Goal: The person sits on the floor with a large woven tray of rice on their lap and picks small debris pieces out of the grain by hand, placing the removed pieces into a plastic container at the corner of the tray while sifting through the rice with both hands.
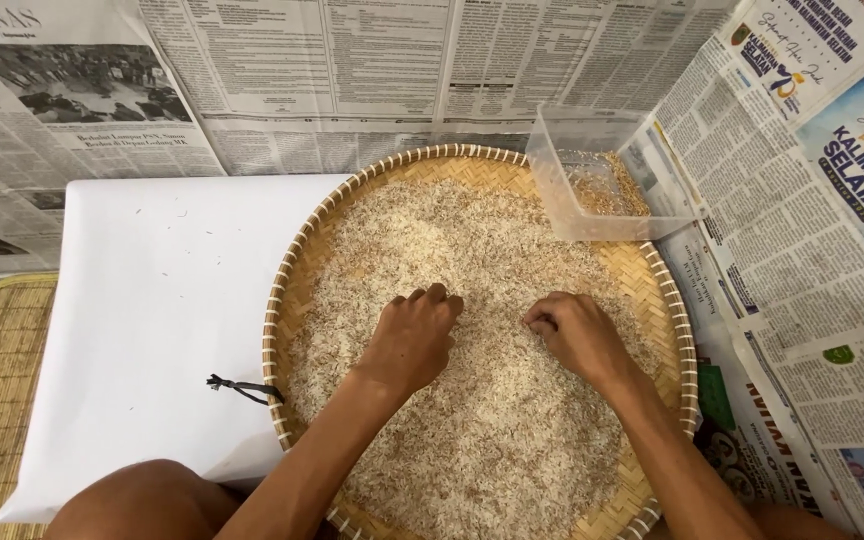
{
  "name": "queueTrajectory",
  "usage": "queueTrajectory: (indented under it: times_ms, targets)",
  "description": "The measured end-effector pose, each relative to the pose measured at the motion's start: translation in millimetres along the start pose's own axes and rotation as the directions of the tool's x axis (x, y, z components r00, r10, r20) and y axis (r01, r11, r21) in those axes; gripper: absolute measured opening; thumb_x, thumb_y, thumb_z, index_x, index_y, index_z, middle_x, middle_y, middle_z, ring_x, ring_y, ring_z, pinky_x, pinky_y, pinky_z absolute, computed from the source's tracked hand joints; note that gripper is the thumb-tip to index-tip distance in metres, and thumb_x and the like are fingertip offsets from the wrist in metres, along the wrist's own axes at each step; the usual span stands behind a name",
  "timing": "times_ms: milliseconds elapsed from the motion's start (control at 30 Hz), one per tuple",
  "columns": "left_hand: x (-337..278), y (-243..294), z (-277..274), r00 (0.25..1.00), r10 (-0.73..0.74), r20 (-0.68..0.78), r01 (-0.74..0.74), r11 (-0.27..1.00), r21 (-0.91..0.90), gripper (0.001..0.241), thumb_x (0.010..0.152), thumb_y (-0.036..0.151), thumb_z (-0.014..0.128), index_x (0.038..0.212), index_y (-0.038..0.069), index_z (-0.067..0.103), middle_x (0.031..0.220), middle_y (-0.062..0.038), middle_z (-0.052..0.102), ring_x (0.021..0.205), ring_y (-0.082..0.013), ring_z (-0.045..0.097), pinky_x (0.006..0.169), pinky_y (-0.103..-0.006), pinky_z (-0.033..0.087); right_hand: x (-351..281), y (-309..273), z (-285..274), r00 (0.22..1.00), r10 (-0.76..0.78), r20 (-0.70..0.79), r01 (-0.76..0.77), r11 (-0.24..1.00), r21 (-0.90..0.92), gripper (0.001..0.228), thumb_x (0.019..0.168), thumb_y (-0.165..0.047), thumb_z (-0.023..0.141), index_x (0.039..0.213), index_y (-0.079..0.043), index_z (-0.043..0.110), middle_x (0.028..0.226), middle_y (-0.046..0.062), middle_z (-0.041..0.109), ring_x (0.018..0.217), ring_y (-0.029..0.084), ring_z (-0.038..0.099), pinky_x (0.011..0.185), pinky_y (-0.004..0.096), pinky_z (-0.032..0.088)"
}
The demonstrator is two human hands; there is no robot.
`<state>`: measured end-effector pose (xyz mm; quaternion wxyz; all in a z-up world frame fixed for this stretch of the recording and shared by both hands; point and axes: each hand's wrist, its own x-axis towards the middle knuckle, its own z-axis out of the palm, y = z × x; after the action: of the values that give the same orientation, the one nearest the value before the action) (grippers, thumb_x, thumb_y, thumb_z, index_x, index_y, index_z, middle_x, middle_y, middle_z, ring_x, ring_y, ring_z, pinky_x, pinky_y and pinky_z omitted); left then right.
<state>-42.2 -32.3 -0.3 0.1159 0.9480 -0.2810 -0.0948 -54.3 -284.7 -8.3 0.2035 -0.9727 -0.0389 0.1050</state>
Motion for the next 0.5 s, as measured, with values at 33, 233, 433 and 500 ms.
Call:
queueTrajectory:
  times_ms: [33,233,433,500]
  targets:
    - [0.8,-0.3,0.8,1.000,-0.001,0.001,0.001,1.000,-0.001,0.031,0.087,0.012,0.078,0.117,0.007,0.069,0.107,-0.012,0.068,0.097,-0.0293,0.073,0.082,-0.0433,0.061,-3.3,-6.0,-4.8,1.000,0.000,0.002,0.000,1.000,0.000,0.012,0.085,-0.005,0.072,0.090,-0.011,0.080,0.085,0.010,0.077,0.083,0.028,0.076,0.074,0.037,0.060]
    - [2.6,-3.7,-3.9,1.000,-0.023,0.017,0.023,0.999,-0.036,0.033,0.090,0.009,0.074,0.122,0.005,0.069,0.109,-0.013,0.068,0.099,-0.0299,0.073,0.085,-0.0422,0.060,-7.2,-15.9,-29.7,0.993,0.120,-0.006,-0.102,0.869,0.484,0.018,0.090,0.001,0.068,0.106,0.001,0.076,0.090,0.019,0.075,0.078,0.025,0.068,0.069,0.035,0.058]
    - [-0.8,-1.8,-10.2,0.998,-0.033,0.045,0.035,0.999,-0.040,0.034,0.090,0.010,0.074,0.123,0.006,0.068,0.111,-0.012,0.067,0.101,-0.0300,0.072,0.085,-0.0425,0.059,-9.2,-11.1,-35.6,0.989,0.091,0.116,-0.145,0.484,0.863,0.026,0.090,0.004,0.064,0.115,0.009,0.068,0.091,0.014,0.067,0.082,0.021,0.062,0.072,0.032,0.056]
    - [0.6,-2.7,-9.0,0.999,-0.040,0.032,0.041,0.998,-0.045,0.032,0.092,0.009,0.072,0.124,0.005,0.068,0.109,-0.013,0.067,0.099,-0.0291,0.072,0.086,-0.0406,0.060,-6.1,-3.4,-31.5,0.998,-0.021,0.067,-0.055,0.362,0.931,0.030,0.088,0.003,0.064,0.117,0.010,0.066,0.090,0.015,0.067,0.077,0.020,0.064,0.072,0.035,0.058]
